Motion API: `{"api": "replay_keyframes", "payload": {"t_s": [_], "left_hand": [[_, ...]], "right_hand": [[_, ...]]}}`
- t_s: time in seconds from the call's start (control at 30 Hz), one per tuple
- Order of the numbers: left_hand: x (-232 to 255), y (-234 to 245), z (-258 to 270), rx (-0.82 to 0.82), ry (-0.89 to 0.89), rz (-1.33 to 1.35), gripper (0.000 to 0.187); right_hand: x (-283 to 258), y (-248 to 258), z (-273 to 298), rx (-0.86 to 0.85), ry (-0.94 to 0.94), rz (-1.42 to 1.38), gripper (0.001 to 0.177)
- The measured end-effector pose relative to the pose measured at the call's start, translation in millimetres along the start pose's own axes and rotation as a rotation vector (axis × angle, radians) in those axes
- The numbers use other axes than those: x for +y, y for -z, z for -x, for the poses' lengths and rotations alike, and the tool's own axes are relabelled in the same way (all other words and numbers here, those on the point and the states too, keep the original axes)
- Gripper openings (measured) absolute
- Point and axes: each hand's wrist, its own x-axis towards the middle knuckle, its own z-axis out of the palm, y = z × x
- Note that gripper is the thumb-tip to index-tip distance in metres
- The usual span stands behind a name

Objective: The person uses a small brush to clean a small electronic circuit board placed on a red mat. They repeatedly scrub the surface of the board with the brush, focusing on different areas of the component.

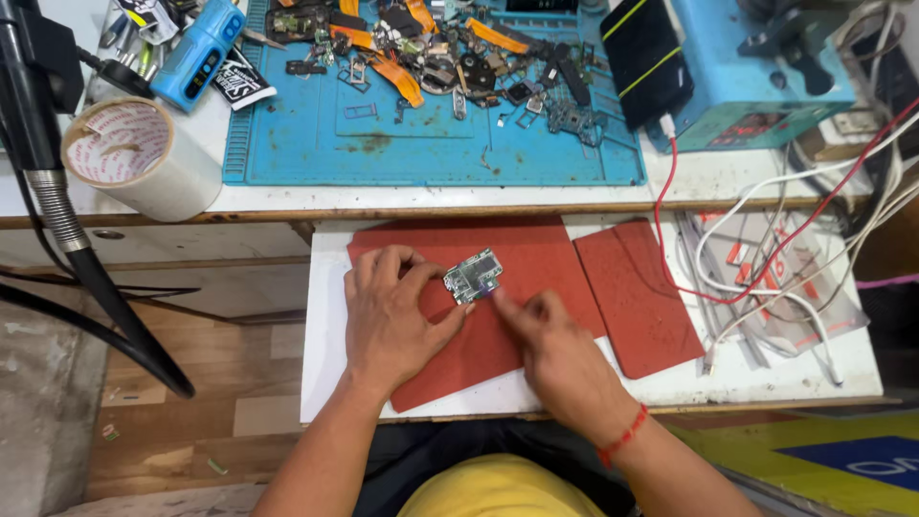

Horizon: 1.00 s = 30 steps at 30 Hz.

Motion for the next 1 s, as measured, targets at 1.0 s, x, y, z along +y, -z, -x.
{"api": "replay_keyframes", "payload": {"t_s": [1.0], "left_hand": [[36.0, -42.5, 37.3, 0.137, 0.587, 1.038, 0.037]], "right_hand": [[-27.7, -16.4, -7.4, 0.282, 0.325, -0.398, 0.044]]}}
